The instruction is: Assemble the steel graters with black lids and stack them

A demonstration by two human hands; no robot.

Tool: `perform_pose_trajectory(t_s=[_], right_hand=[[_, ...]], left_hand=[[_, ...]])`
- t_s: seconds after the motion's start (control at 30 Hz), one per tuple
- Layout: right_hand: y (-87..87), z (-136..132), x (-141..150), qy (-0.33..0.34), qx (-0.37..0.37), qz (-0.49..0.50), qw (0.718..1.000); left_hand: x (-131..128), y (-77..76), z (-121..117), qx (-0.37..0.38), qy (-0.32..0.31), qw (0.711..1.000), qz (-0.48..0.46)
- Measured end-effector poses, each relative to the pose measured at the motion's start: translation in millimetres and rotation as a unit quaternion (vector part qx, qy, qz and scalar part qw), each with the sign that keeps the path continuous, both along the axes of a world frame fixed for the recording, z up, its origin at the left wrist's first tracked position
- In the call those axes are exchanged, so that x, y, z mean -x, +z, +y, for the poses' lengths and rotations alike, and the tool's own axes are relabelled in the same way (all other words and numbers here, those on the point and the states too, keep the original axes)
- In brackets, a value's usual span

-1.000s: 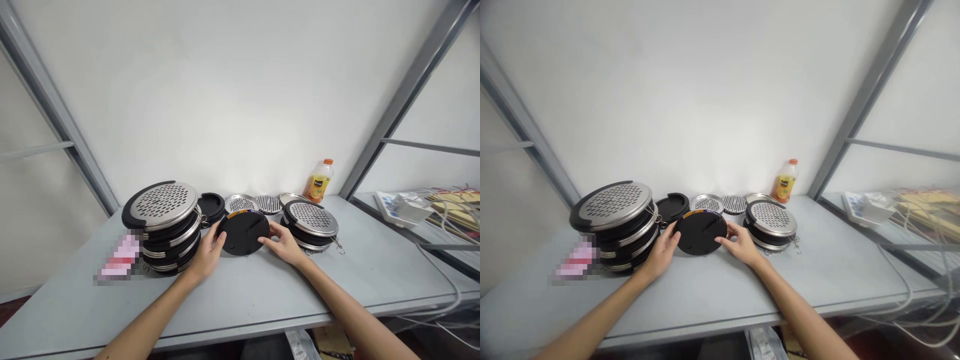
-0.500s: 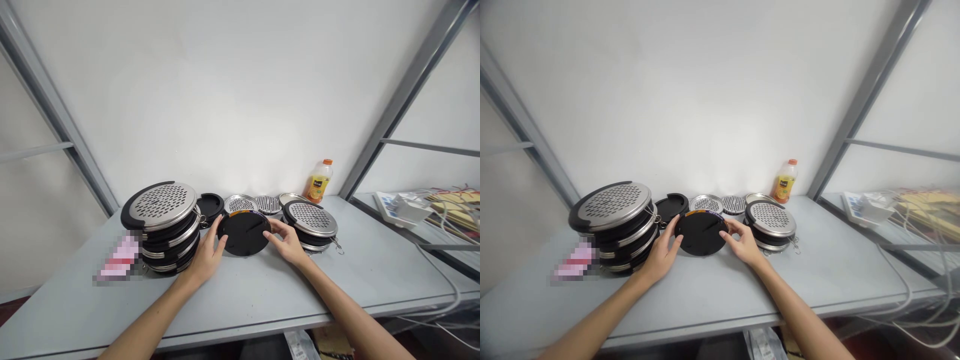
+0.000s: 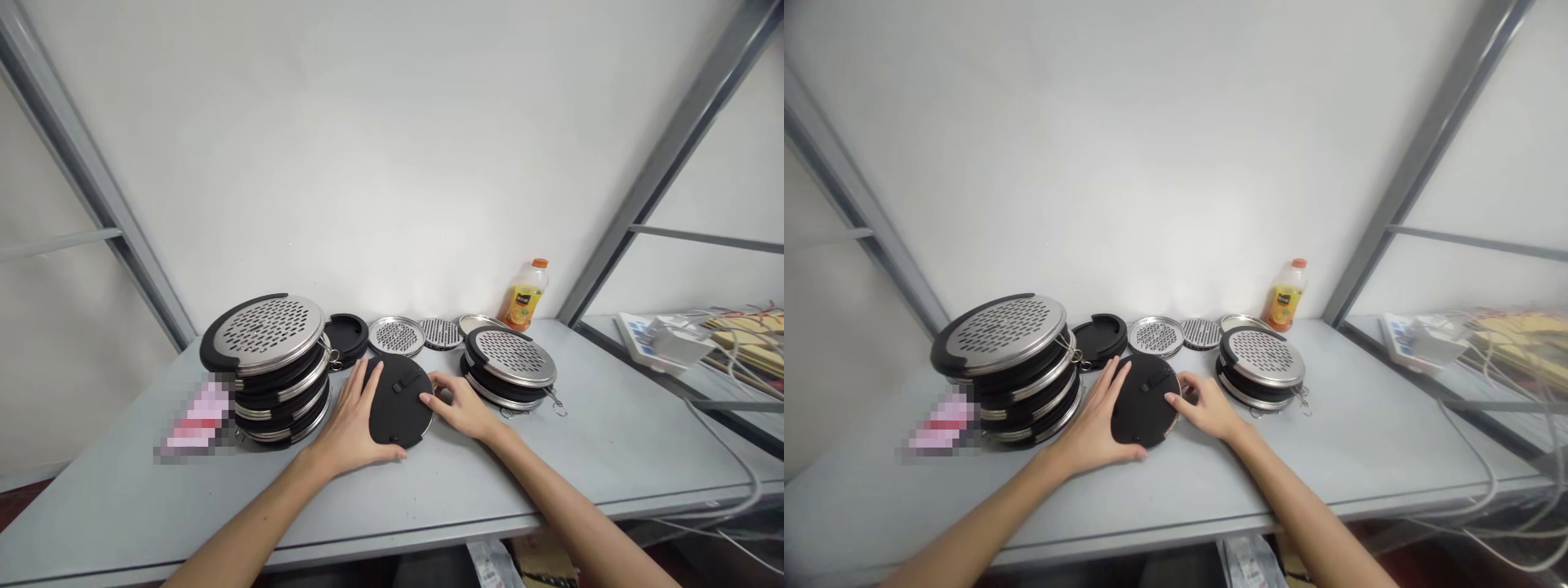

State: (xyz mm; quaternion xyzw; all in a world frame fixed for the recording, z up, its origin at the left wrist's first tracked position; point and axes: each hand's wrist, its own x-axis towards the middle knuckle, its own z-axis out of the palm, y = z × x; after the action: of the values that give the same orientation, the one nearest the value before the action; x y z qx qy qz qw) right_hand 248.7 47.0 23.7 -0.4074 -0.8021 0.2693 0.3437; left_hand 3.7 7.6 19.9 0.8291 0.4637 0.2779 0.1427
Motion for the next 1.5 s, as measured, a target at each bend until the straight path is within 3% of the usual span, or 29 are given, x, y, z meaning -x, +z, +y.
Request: perform_pose_trajectory(t_s=[0.37, 0.7, 0.97, 1.5], right_hand=[[-10.0, 7.1, -2.2, 0.002, -0.088, -0.065, 0.994], [-17.4, 8.8, -3.8, -0.032, -0.088, -0.066, 0.993], [-14.1, 6.8, -2.4, 0.032, -0.095, -0.053, 0.994], [-20.5, 7.7, -5.8, -0.012, -0.084, -0.078, 0.993]], left_hand=[[1.4, 4.4, 1.4, -0.007, -0.019, 1.0, 0.003], [3.6, 3.9, 4.2, 0.001, -0.015, 1.0, 0.015], [7.4, -0.8, 9.6, 0.013, -0.024, 0.999, 0.036], [8.0, 3.5, 5.7, 0.024, -0.017, 0.998, 0.054]])
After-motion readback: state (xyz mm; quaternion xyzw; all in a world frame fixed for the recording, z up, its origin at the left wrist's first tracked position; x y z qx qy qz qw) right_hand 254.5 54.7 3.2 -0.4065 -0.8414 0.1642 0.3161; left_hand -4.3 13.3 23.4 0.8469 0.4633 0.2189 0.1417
